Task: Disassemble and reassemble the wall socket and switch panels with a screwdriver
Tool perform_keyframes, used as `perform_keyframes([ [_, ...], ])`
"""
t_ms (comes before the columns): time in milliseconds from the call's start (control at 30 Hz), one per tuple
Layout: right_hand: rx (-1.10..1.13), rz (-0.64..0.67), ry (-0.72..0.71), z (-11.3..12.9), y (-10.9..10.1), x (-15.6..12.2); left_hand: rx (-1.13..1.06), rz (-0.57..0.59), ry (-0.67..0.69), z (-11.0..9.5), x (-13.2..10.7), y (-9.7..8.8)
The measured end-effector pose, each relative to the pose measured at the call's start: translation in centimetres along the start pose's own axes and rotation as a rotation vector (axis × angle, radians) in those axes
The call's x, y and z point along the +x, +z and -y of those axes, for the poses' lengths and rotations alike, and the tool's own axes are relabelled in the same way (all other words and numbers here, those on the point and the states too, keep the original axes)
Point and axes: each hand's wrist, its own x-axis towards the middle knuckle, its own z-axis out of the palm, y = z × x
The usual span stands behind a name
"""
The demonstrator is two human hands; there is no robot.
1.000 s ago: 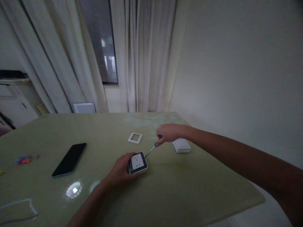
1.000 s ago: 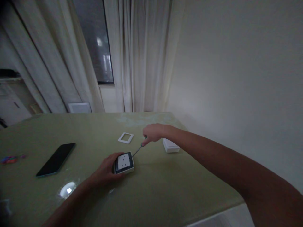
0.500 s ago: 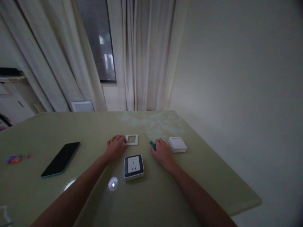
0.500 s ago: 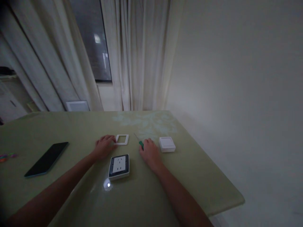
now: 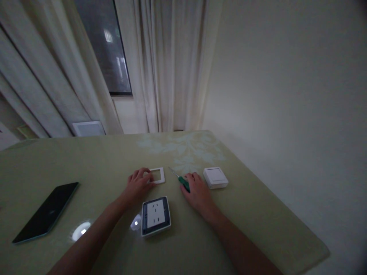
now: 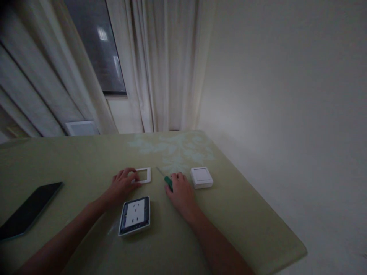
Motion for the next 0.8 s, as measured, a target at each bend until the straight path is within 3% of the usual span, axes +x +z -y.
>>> perform_keyframes([
  [100,0.056,-0.024,-0.087,0.6,-0.9,-0.9,-0.035,0.001,0.040,-0.2,-1.3,-0.9],
  [233,0.330,-0.020,-0.335,2.6,-1.7,-2.4,-0.155,-0.056,0.172,-0.6,-6.5,-2.2],
  [300,0.435,0.058,-0.469,3.7,-1.7,-3.0,-0.257,-0.089,0.252,-1.1,-9.0,-2.3],
  [400,0.452,0.175,-0.572,4.4,-1.2,-3.2,-0.310,-0.029,0.337,-2.0,-11.3,-2.2],
  [633,0.386,0.300,-0.590,3.1,-0.6,-2.8,-0.363,-0.047,0.240,-2.9,-12.5,-1.5],
  [800,0.434,0.345,-0.605,2.8,-0.8,-2.6,-0.319,-0.047,0.260,-2.9,-12.7,-1.7],
])
